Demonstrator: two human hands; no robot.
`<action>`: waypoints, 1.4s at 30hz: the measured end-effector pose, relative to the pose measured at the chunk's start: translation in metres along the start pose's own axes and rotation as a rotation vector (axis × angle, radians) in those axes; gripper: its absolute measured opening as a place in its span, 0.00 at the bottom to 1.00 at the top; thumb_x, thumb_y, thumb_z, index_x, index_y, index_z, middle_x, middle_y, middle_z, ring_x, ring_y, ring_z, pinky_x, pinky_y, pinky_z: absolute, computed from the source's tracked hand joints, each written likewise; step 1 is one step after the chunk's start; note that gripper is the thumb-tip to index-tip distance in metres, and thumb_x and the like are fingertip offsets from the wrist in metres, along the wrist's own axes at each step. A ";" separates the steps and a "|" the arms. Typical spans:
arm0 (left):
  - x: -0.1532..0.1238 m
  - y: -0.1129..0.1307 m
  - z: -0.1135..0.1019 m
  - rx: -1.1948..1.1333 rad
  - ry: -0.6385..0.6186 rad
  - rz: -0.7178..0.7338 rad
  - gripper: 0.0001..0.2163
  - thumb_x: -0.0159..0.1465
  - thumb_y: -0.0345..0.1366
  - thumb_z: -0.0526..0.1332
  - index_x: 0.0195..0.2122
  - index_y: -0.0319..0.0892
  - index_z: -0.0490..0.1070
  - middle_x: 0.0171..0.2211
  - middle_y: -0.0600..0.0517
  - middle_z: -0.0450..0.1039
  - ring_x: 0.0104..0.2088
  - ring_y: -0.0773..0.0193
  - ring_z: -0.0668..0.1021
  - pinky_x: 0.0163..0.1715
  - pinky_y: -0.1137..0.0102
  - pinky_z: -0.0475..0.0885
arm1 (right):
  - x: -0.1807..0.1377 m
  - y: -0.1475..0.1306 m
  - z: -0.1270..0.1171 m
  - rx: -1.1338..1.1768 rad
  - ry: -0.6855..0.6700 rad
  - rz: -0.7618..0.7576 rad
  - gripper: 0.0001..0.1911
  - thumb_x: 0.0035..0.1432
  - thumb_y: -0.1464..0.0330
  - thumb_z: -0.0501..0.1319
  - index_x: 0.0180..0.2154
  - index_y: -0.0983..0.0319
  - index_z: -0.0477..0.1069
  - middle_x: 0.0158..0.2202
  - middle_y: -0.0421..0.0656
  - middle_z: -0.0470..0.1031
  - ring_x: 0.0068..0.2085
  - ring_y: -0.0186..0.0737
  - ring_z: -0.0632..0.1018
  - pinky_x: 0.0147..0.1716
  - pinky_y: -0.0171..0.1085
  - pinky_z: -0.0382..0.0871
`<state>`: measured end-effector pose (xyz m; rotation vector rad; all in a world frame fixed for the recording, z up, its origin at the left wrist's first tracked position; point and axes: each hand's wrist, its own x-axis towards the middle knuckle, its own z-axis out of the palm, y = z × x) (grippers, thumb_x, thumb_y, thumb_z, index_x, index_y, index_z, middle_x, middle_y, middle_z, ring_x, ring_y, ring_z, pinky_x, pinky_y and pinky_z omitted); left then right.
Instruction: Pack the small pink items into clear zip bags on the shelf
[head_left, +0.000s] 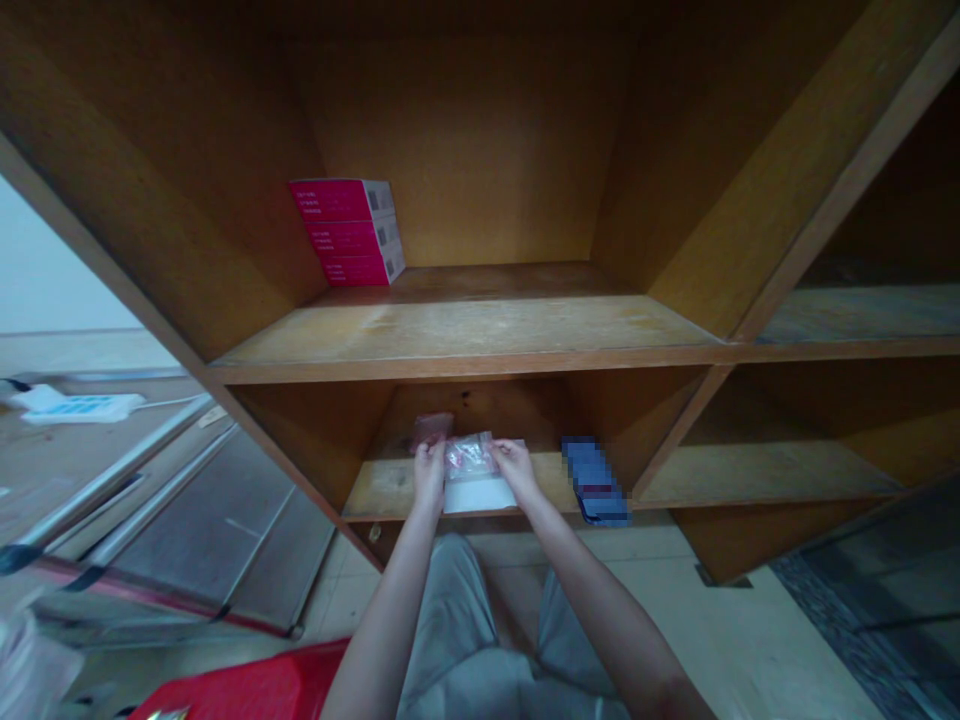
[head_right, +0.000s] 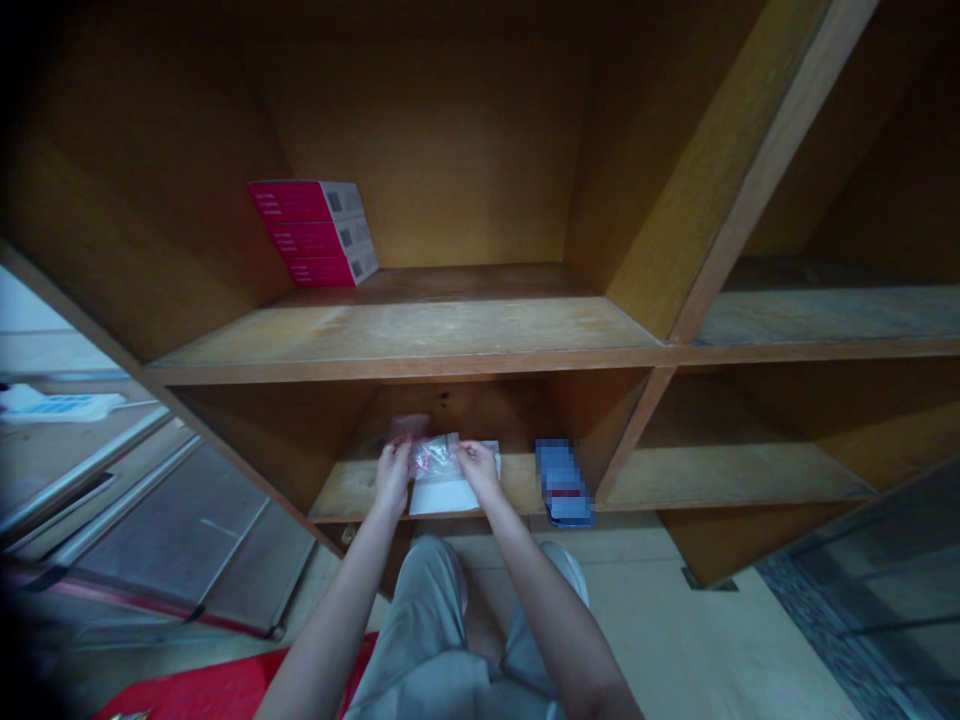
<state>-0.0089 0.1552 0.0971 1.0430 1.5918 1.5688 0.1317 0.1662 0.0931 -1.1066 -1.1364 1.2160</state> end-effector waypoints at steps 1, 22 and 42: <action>-0.001 -0.002 -0.001 0.033 -0.001 0.034 0.14 0.59 0.38 0.50 0.45 0.40 0.60 0.38 0.47 0.72 0.36 0.65 0.75 0.32 0.72 0.69 | 0.000 0.002 0.000 0.006 0.015 0.030 0.12 0.42 0.60 0.60 0.25 0.62 0.71 0.22 0.40 0.72 0.22 0.33 0.70 0.21 0.31 0.63; -0.015 0.005 0.010 0.649 -0.313 0.426 0.04 0.54 0.35 0.57 0.25 0.42 0.69 0.32 0.50 0.70 0.45 0.57 0.68 0.42 0.63 0.61 | -0.003 0.001 -0.008 0.257 -0.193 0.282 0.17 0.47 0.57 0.59 0.27 0.66 0.72 0.23 0.43 0.73 0.21 0.30 0.71 0.24 0.32 0.67; -0.007 0.002 0.004 0.601 -0.384 0.447 0.04 0.54 0.32 0.55 0.26 0.43 0.69 0.38 0.50 0.72 0.49 0.58 0.66 0.47 0.62 0.58 | 0.004 0.014 -0.009 -0.113 -0.321 -0.059 0.08 0.45 0.65 0.60 0.27 0.63 0.73 0.23 0.40 0.74 0.25 0.34 0.72 0.29 0.34 0.66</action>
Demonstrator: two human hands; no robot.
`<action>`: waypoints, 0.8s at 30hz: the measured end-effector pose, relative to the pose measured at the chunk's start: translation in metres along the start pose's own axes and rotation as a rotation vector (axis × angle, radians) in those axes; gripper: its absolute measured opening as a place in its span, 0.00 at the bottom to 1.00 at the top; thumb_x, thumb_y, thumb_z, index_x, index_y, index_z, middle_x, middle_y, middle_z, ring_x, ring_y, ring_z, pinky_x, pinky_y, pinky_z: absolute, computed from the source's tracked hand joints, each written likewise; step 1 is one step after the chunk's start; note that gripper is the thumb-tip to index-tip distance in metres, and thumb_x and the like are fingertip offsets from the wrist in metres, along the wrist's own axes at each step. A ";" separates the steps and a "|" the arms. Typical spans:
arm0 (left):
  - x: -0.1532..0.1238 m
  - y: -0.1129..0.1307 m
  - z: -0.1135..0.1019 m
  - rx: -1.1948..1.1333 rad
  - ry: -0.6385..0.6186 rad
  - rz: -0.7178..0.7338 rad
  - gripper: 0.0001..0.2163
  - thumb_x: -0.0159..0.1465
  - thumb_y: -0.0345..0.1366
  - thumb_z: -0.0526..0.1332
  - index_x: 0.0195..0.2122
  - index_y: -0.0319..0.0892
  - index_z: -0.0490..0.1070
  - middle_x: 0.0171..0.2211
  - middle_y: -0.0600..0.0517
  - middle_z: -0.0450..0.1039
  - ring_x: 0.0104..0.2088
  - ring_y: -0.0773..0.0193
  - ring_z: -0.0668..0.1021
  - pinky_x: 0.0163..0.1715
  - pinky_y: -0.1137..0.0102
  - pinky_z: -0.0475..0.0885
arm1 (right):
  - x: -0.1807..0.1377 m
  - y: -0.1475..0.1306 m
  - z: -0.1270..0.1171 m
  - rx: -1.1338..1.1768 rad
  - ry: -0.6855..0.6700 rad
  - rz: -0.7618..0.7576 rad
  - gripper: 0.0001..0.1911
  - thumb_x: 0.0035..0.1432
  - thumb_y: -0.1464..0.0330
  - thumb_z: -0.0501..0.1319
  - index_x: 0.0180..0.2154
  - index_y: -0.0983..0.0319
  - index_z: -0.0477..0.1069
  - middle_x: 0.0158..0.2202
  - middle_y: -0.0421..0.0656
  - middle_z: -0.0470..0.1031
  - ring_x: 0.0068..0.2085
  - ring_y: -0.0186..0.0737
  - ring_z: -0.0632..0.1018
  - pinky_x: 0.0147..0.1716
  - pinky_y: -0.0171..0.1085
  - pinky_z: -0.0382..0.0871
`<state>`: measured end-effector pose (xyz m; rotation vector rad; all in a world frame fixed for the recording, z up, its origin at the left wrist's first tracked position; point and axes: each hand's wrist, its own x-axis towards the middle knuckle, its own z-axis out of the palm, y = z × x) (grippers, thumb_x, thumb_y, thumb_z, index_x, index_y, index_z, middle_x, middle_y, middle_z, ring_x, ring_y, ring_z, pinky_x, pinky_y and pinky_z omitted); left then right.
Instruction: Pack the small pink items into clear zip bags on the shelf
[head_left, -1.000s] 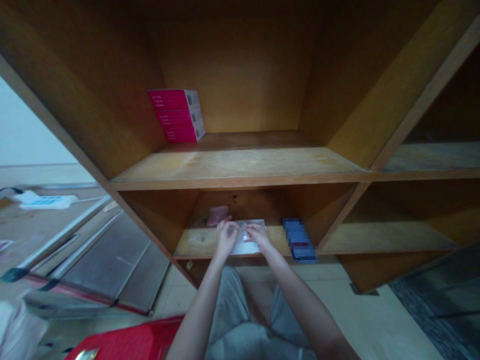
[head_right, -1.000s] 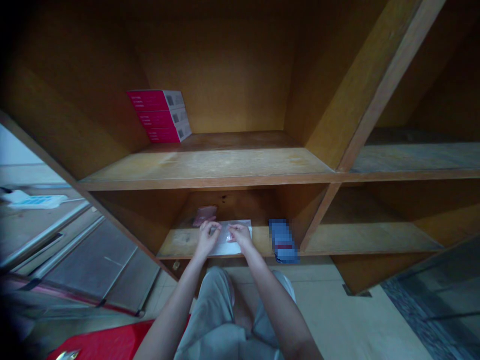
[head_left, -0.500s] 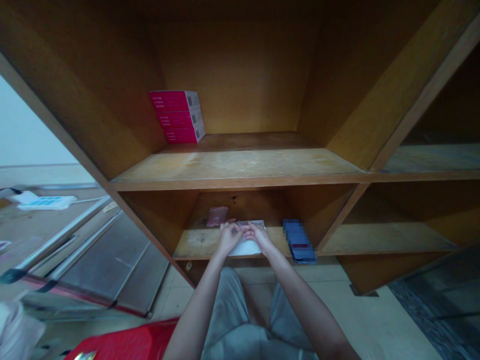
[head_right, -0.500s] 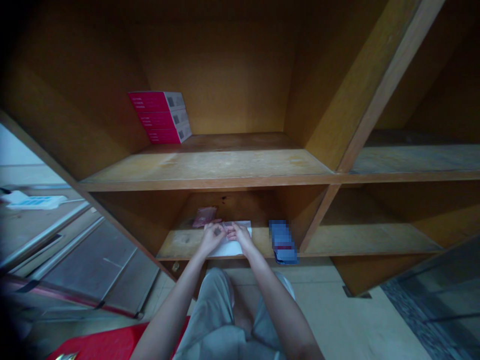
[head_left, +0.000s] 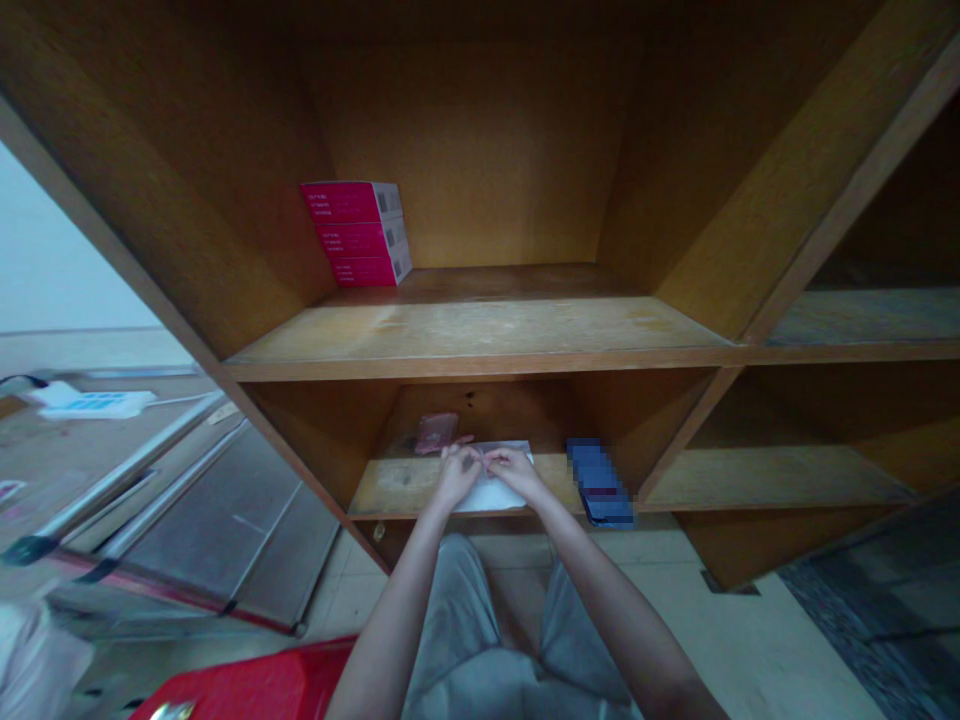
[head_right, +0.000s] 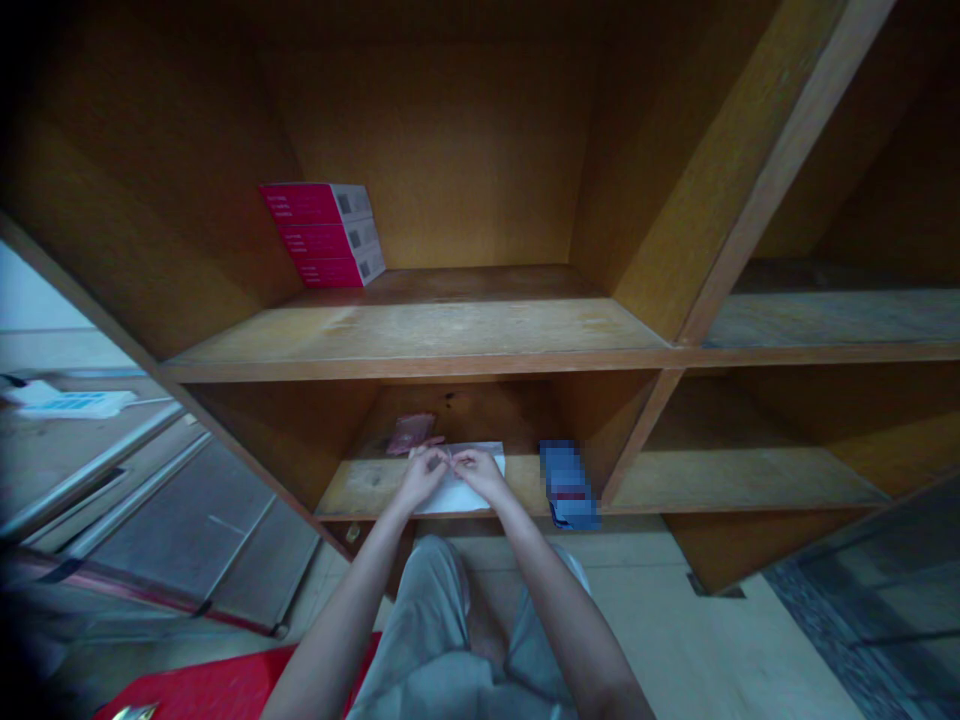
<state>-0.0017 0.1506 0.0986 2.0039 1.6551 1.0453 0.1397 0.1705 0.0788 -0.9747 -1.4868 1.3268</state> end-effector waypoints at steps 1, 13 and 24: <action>0.000 0.000 0.000 0.001 0.003 0.004 0.04 0.53 0.32 0.56 0.26 0.43 0.69 0.38 0.50 0.72 0.49 0.58 0.66 0.47 0.62 0.58 | 0.002 0.001 0.000 -0.043 0.003 -0.026 0.07 0.45 0.66 0.59 0.27 0.63 0.73 0.23 0.40 0.74 0.26 0.34 0.72 0.29 0.34 0.66; 0.003 0.000 -0.007 0.016 0.035 0.033 0.03 0.53 0.32 0.57 0.26 0.42 0.69 0.41 0.50 0.71 0.49 0.58 0.66 0.47 0.62 0.58 | 0.005 -0.040 0.002 -0.266 -0.060 -0.109 0.09 0.46 0.74 0.54 0.23 0.64 0.73 0.23 0.41 0.74 0.25 0.35 0.72 0.28 0.32 0.63; 0.010 0.018 -0.028 0.056 0.050 0.047 0.05 0.55 0.33 0.54 0.28 0.42 0.70 0.37 0.50 0.73 0.45 0.58 0.69 0.44 0.64 0.60 | 0.016 -0.066 0.000 -0.419 -0.095 -0.151 0.09 0.48 0.72 0.54 0.24 0.65 0.71 0.22 0.41 0.73 0.25 0.32 0.71 0.26 0.29 0.62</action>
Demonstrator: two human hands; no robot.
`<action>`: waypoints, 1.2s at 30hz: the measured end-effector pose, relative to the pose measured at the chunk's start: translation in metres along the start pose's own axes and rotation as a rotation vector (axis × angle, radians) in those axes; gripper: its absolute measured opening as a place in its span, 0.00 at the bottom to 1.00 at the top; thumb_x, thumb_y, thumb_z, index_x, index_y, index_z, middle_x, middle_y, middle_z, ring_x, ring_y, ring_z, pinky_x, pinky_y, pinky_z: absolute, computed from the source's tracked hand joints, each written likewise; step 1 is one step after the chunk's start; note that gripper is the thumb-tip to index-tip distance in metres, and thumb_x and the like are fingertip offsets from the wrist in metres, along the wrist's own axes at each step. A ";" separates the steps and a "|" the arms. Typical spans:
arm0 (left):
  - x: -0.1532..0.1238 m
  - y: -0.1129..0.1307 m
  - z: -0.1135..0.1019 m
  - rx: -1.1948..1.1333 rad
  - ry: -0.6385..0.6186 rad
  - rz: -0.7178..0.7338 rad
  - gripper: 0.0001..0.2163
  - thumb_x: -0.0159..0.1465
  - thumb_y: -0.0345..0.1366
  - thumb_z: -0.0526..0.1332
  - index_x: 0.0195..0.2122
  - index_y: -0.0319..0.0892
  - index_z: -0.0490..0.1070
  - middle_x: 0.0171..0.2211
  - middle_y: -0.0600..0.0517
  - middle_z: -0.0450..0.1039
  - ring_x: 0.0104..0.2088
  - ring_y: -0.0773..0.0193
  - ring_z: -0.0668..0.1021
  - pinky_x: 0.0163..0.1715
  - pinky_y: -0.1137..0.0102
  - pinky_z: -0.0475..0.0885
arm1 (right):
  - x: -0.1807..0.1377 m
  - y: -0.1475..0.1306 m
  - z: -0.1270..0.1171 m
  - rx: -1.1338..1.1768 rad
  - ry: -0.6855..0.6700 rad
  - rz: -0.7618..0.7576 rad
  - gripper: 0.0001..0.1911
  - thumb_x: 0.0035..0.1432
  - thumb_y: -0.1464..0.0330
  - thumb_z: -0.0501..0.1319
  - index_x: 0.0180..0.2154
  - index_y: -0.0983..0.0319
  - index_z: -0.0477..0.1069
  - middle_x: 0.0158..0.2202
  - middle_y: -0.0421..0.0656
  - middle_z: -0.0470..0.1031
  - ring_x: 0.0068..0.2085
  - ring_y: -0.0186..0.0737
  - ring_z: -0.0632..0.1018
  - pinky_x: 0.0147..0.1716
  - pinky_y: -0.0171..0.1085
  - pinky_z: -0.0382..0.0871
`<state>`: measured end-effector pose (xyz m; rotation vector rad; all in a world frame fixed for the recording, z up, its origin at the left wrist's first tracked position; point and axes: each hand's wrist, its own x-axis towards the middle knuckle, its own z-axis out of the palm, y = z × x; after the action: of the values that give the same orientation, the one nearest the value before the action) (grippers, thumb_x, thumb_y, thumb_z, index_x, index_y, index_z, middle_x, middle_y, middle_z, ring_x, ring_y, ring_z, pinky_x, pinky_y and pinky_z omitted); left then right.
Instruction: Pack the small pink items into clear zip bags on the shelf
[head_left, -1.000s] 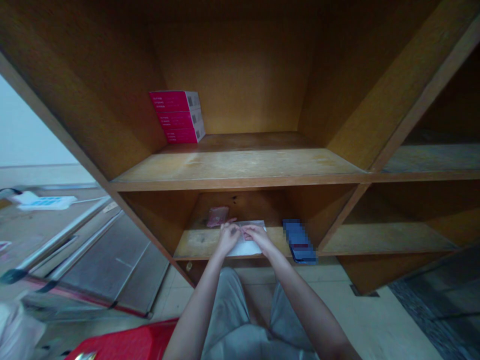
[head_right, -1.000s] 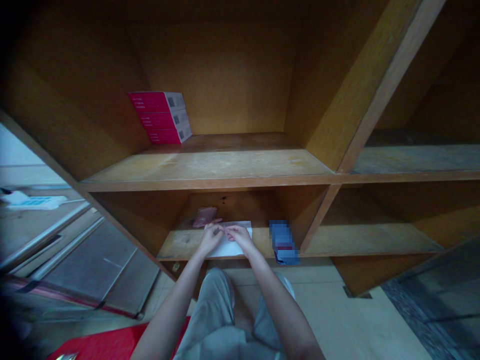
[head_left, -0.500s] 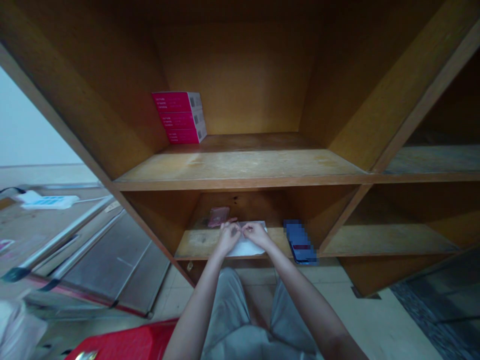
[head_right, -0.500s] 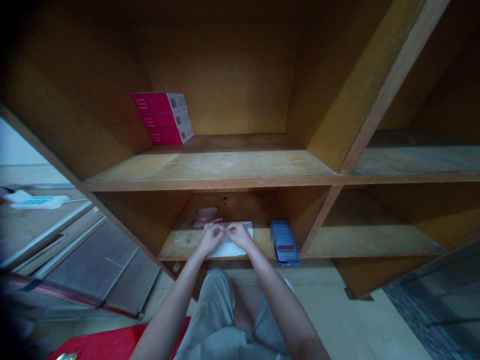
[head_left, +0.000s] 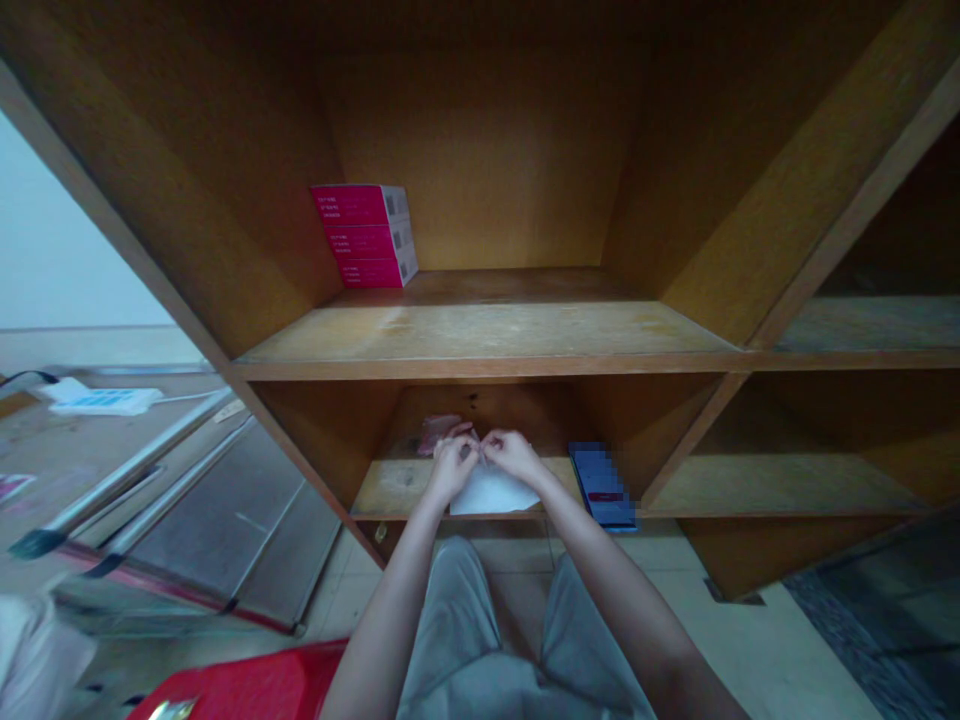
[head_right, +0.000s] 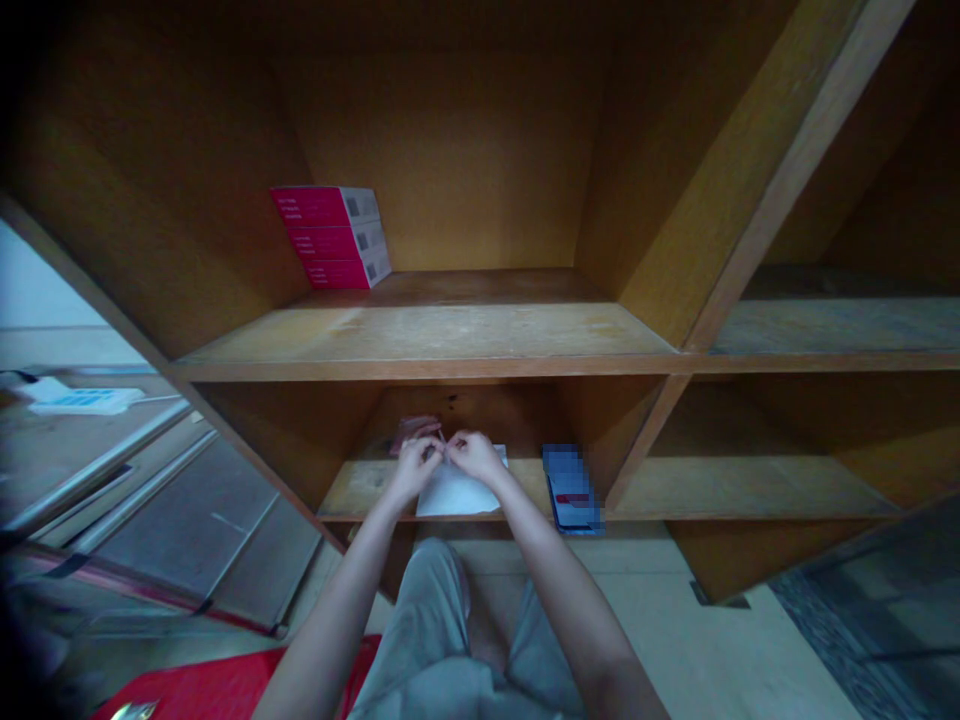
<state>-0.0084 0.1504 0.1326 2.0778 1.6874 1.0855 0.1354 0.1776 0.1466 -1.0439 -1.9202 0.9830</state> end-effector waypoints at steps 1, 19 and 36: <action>0.001 0.002 -0.001 0.007 0.015 0.008 0.05 0.55 0.33 0.55 0.28 0.42 0.69 0.39 0.50 0.72 0.45 0.58 0.69 0.44 0.64 0.60 | 0.000 -0.002 -0.001 -0.029 0.006 0.000 0.08 0.48 0.72 0.54 0.23 0.66 0.71 0.22 0.41 0.73 0.25 0.32 0.71 0.26 0.29 0.61; 0.000 -0.002 0.008 -0.005 0.092 -0.020 0.03 0.52 0.31 0.56 0.24 0.41 0.67 0.37 0.49 0.72 0.44 0.58 0.70 0.42 0.64 0.62 | -0.006 0.002 -0.004 -0.346 0.110 0.117 0.08 0.49 0.69 0.55 0.24 0.64 0.71 0.24 0.44 0.74 0.26 0.34 0.72 0.24 0.29 0.57; -0.001 0.001 0.013 -0.027 0.051 -0.004 0.04 0.53 0.31 0.54 0.26 0.42 0.68 0.31 0.51 0.72 0.41 0.59 0.70 0.42 0.65 0.62 | -0.009 -0.014 -0.010 -0.611 -0.132 -0.067 0.16 0.51 0.77 0.50 0.39 0.61 0.72 0.44 0.47 0.71 0.43 0.40 0.72 0.42 0.34 0.61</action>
<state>0.0015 0.1525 0.1238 2.0459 1.6901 1.1623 0.1427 0.1665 0.1608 -1.2539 -2.4240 0.4309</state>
